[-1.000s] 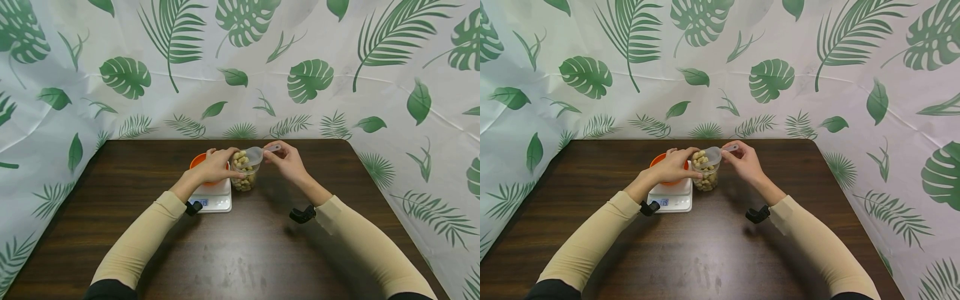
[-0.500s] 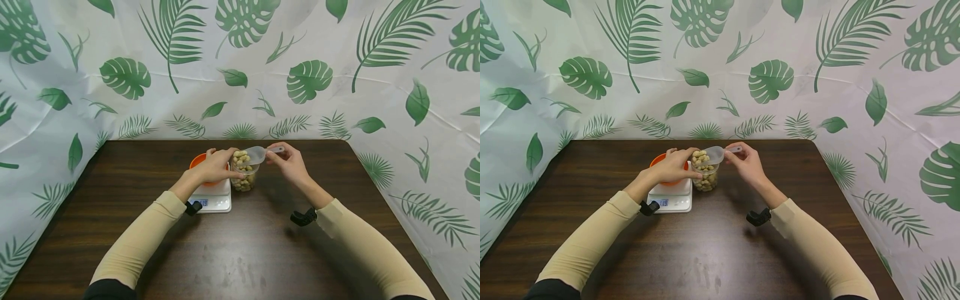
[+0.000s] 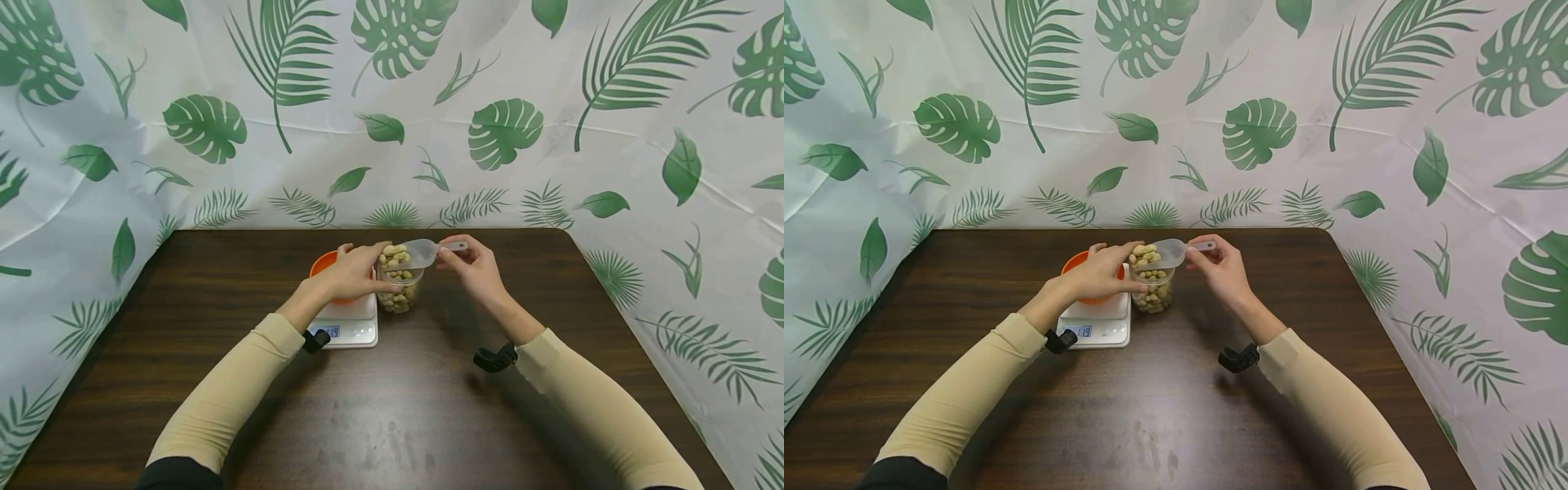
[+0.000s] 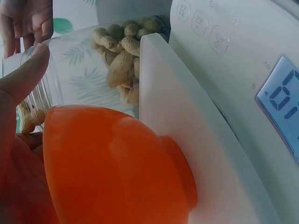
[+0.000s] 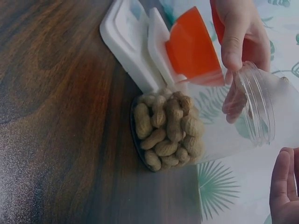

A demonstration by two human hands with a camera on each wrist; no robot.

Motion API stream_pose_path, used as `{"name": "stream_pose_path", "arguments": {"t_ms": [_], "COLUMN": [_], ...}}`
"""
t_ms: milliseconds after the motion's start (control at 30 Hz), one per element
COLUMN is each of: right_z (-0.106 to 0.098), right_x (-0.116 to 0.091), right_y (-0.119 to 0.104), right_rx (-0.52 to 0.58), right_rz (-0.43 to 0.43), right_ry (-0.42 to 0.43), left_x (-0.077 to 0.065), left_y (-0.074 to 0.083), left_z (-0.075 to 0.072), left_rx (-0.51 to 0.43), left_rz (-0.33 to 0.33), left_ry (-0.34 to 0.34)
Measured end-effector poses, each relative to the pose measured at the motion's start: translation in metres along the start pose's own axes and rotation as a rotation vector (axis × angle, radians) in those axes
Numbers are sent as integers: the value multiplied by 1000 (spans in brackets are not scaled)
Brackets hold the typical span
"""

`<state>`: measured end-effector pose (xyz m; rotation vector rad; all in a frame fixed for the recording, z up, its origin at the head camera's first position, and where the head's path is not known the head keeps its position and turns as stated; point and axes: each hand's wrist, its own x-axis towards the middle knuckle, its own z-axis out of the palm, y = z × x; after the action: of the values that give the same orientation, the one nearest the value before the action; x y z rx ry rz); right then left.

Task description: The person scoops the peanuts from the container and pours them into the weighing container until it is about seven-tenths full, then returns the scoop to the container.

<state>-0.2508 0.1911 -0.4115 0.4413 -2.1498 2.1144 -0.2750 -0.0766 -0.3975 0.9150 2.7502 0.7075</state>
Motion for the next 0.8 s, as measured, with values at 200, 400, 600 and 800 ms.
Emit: {"name": "stream_pose_path", "arguments": {"t_ms": [200, 400, 600, 800], "right_z": [0, 0, 0, -1], "right_x": [-1, -1, -1, -3], "right_y": [2, 3, 3, 4], "right_rx": [7, 20, 27, 44], "right_rz": [3, 0, 11, 26], "right_ry": [10, 26, 39, 48], "left_x": [0, 0, 1, 1], "left_y": [1, 3, 2, 1], "left_z": [0, -1, -1, 1], "left_rx": [4, 6, 1, -1], "left_rz": [-5, -7, 7, 27], "left_ry": [-11, -23, -19, -4]}}
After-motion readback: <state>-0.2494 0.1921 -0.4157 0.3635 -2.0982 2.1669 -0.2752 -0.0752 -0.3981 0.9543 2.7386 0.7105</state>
